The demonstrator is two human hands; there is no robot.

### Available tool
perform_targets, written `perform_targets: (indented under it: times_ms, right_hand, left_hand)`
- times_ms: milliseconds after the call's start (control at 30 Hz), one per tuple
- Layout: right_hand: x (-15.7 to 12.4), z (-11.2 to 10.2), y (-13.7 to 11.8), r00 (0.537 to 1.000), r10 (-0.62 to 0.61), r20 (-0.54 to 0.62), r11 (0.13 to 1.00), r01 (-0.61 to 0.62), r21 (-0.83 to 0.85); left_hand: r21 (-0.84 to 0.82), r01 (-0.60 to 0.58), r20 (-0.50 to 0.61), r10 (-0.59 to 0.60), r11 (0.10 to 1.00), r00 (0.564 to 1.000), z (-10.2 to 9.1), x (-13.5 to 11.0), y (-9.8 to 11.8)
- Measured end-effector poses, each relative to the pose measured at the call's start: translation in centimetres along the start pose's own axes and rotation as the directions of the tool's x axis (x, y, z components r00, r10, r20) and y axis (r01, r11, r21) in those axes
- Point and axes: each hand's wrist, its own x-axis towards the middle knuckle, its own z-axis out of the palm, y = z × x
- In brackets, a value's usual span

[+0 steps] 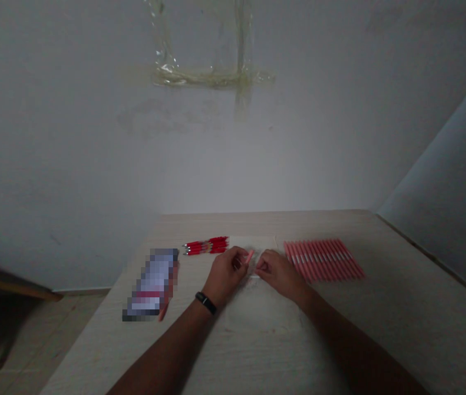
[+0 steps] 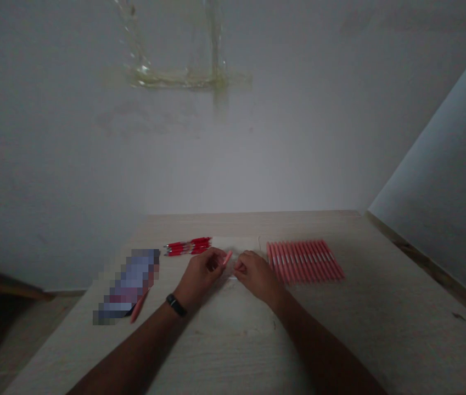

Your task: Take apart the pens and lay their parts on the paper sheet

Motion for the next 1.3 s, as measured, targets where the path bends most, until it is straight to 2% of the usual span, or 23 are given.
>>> perform_targets:
  times_ms: [133, 533, 833, 1067, 1300]
  right_hand:
    - [-0.1, 0.0, 0.4, 1.0, 0.002, 0.022, 1.0, -0.002, -0.001]
    - [0.1, -1.5, 1.8, 0.999, 0.011, -0.04, 0.999, -0.013, -0.031]
    - [0.1, -1.8, 1.5, 1.0, -0.004, -0.002, 0.999, 0.004, -0.041]
    - [0.1, -2.0, 1.7, 1.0, -0.009, 0.0, 0.999, 0.009, -0.053]
    - [0.1, -2.3, 1.9, 1.0, -0.003, -0.012, 0.999, 0.002, -0.042]
  left_hand:
    - [0.004, 0.014, -0.01, -0.014, 1.0, 1.0, 0.1, 0.0, -0.2]
    - [0.099, 0.032, 0.031, -0.035, 0.995, 0.999, 0.9, -0.5, -1.0]
    - [0.028, 0.077, 0.06, -0.078, 0.997, 0.995, 0.9, -0.5, -0.7]
    - [0.227, 0.011, 0.034, -0.019, 0.974, 0.999, 0.7, -0.6, -0.4]
    - [0.281, -0.019, 0.133, -0.02, 0.96, 0.991, 0.8, -0.9, -0.1]
